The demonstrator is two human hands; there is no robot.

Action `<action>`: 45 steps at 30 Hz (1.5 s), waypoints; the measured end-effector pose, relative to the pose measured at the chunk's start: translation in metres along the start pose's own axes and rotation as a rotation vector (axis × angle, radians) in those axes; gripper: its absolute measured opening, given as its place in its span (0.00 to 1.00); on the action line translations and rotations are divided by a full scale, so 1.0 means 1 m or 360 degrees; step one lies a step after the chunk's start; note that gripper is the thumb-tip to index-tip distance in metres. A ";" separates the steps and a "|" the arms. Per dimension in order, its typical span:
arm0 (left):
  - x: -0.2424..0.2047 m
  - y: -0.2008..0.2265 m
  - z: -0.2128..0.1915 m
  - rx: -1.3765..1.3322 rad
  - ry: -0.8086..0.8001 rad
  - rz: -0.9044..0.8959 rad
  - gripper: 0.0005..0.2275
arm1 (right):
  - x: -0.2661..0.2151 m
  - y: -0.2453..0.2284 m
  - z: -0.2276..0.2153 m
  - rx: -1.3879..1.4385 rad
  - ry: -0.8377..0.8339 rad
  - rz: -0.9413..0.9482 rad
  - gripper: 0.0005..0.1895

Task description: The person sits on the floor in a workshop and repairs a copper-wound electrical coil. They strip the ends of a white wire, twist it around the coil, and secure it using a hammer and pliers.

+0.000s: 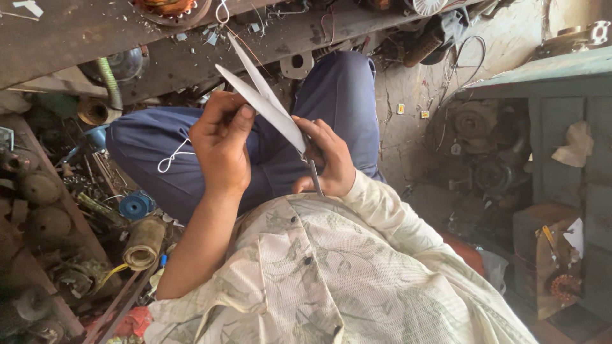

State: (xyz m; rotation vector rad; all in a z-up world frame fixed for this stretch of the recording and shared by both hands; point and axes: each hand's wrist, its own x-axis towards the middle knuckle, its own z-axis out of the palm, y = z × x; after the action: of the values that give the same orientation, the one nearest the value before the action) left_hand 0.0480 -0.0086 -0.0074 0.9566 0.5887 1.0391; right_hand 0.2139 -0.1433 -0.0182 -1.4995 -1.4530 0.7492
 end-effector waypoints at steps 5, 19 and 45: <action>-0.002 0.006 -0.007 0.0225 0.0122 0.0032 0.02 | 0.014 -0.014 -0.005 -0.0049 -0.0077 0.0032 0.58; -0.004 -0.010 -0.030 -0.0329 0.0263 -0.0163 0.05 | 0.022 -0.009 -0.004 -0.0072 -0.0237 -0.0018 0.56; 0.013 -0.026 -0.061 0.0000 0.0269 -0.0161 0.08 | 0.142 0.098 -0.060 -0.0754 0.0691 0.0329 0.30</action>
State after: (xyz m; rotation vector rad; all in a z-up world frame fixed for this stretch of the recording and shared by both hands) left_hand 0.0169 0.0213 -0.0589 0.8354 0.7692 1.0348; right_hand 0.3290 -0.0068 -0.0581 -2.0449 -1.1970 0.1668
